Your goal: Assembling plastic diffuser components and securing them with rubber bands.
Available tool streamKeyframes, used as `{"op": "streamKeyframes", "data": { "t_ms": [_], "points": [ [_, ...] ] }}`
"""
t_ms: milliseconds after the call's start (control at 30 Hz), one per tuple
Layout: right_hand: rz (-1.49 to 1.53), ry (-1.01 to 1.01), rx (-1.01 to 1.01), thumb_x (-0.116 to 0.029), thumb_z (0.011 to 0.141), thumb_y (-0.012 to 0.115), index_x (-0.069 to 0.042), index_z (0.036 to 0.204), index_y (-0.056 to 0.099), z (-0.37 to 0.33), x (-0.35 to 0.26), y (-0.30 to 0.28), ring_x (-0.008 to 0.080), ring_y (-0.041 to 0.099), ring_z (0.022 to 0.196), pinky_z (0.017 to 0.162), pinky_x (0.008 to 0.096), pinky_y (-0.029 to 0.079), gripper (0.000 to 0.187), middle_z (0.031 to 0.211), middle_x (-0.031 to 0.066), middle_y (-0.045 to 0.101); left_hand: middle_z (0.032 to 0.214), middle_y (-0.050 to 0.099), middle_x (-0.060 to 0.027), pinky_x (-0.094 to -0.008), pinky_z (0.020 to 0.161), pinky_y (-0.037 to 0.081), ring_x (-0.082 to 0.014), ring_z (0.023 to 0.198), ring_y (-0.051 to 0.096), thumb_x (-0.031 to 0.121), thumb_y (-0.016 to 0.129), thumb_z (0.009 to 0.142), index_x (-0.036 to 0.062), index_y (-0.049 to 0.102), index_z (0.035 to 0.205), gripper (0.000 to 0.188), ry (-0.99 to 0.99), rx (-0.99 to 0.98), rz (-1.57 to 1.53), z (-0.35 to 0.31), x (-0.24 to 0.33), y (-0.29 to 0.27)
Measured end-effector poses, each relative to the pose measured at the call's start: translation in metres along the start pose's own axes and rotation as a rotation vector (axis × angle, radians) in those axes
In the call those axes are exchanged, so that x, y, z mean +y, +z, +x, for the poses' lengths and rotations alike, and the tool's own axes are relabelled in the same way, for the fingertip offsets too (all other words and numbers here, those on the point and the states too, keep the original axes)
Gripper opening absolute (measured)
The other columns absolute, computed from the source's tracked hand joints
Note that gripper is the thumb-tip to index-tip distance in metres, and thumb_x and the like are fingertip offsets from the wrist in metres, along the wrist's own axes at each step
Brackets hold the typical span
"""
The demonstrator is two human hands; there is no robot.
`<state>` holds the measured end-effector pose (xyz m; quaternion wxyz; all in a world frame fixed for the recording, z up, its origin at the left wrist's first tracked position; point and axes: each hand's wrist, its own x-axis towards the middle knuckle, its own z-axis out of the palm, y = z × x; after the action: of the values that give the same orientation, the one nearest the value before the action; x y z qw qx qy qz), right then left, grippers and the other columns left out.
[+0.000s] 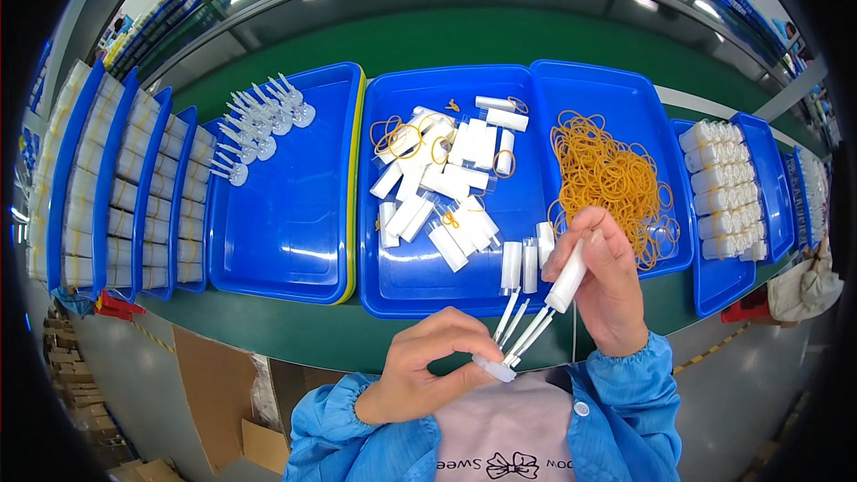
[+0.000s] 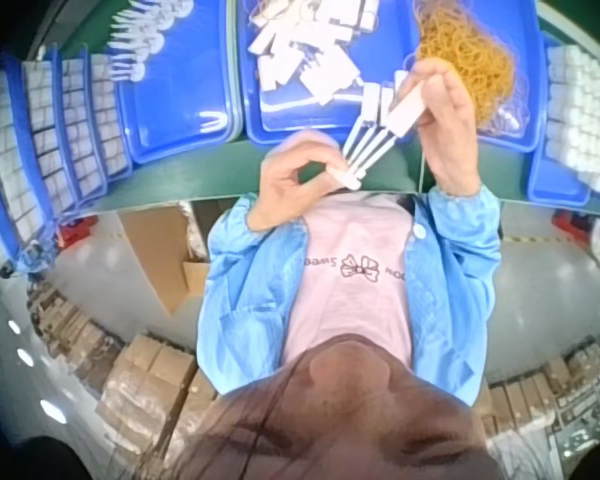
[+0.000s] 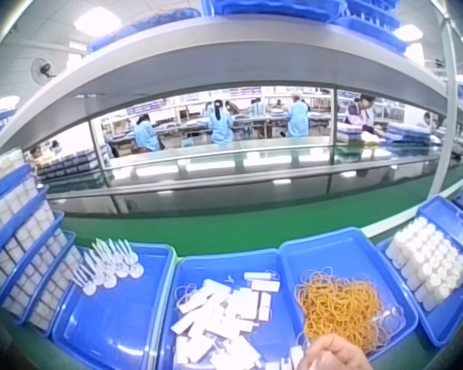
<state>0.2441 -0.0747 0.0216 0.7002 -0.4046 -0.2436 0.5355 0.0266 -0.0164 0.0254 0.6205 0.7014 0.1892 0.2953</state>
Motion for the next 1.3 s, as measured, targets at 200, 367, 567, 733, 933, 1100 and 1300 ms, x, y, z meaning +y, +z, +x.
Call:
{"op": "streamKeyframes", "data": {
  "t_ms": [200,367,567,733,933,1100,1300],
  "points": [
    [-0.245,-0.245,-0.019,-0.022,0.093,0.061,-0.004,0.102,0.052,-0.004,0.004,0.004,0.0176,0.059,0.091,0.088,0.0341,0.044,0.022,0.086,0.0093,0.065,0.090,0.064,-0.0087,-0.0276,0.070,0.049,-0.0180,0.081,0.062,0.000,0.076,0.074,0.0026,0.070,0.093,0.020,0.013,-0.036,0.043,0.001,-0.001,-0.004],
    [-0.456,-0.235,-0.137,-0.015,0.090,0.063,-0.003,0.097,0.055,-0.017,0.005,0.016,0.0186,0.054,0.103,0.090,0.0343,0.041,0.016,0.089,0.0081,0.065,0.087,0.067,-0.0105,-0.0281,0.069,0.051,-0.0182,0.079,0.064,0.001,0.080,0.070,0.0025,0.070,0.089,0.022,0.041,0.107,0.096,0.002,-0.009,0.003],
    [-0.516,-0.191,-0.273,-0.015,0.093,0.058,-0.002,0.105,0.059,-0.006,0.010,0.008,0.0212,0.054,0.108,0.093,0.0344,0.040,0.018,0.101,0.0090,0.064,0.088,0.067,-0.0109,-0.0286,0.073,0.051,-0.0177,0.081,0.064,-0.001,0.080,0.069,0.0018,0.067,0.088,0.023,-0.004,0.206,0.092,0.000,-0.021,0.001],
    [-1.416,-0.559,-0.330,-0.009,0.078,0.063,-0.004,0.107,0.064,0.018,-0.013,0.011,0.0271,0.055,0.104,0.090,0.0373,0.040,0.029,0.113,0.0119,0.057,0.094,0.061,-0.0094,-0.0290,0.079,0.050,-0.0160,0.088,0.060,-0.004,0.076,0.073,-0.0003,0.061,0.092,0.024,-0.042,0.318,-0.042,-0.003,-0.018,-0.025],
    [-1.981,-0.482,-0.845,-0.008,0.075,0.060,-0.006,0.093,0.062,0.022,-0.004,0.020,0.0237,0.055,0.096,0.086,0.0342,0.042,0.019,0.101,0.0110,0.057,0.092,0.060,-0.0093,-0.0284,0.077,0.052,-0.0146,0.085,0.062,-0.004,0.075,0.074,-0.0019,0.061,0.091,0.023,-0.104,0.422,-0.085,-0.012,-0.016,-0.041],
    [-1.990,-0.736,-0.917,-0.010,0.076,0.057,-0.005,0.082,0.059,0.032,0.010,0.018,0.0208,0.055,0.083,0.071,0.0328,0.041,0.009,0.084,0.0074,0.052,0.093,0.062,-0.0108,-0.0285,0.077,0.052,-0.0154,0.085,0.062,-0.005,0.075,0.074,-0.0028,0.063,0.091,0.021,-0.115,0.468,-0.085,-0.017,-0.011,-0.040],
    [-1.246,-0.435,-0.340,0.000,0.078,0.059,-0.001,0.096,0.060,0.035,-0.007,0.001,0.0201,0.062,0.084,0.073,0.0291,0.048,0.018,0.092,0.0117,0.061,0.090,0.066,-0.0122,-0.0288,0.073,0.051,-0.0184,0.082,0.063,-0.005,0.075,0.072,-0.0012,0.070,0.088,0.017,0.069,0.354,0.266,-0.016,-0.012,-0.035]
  ]
}}
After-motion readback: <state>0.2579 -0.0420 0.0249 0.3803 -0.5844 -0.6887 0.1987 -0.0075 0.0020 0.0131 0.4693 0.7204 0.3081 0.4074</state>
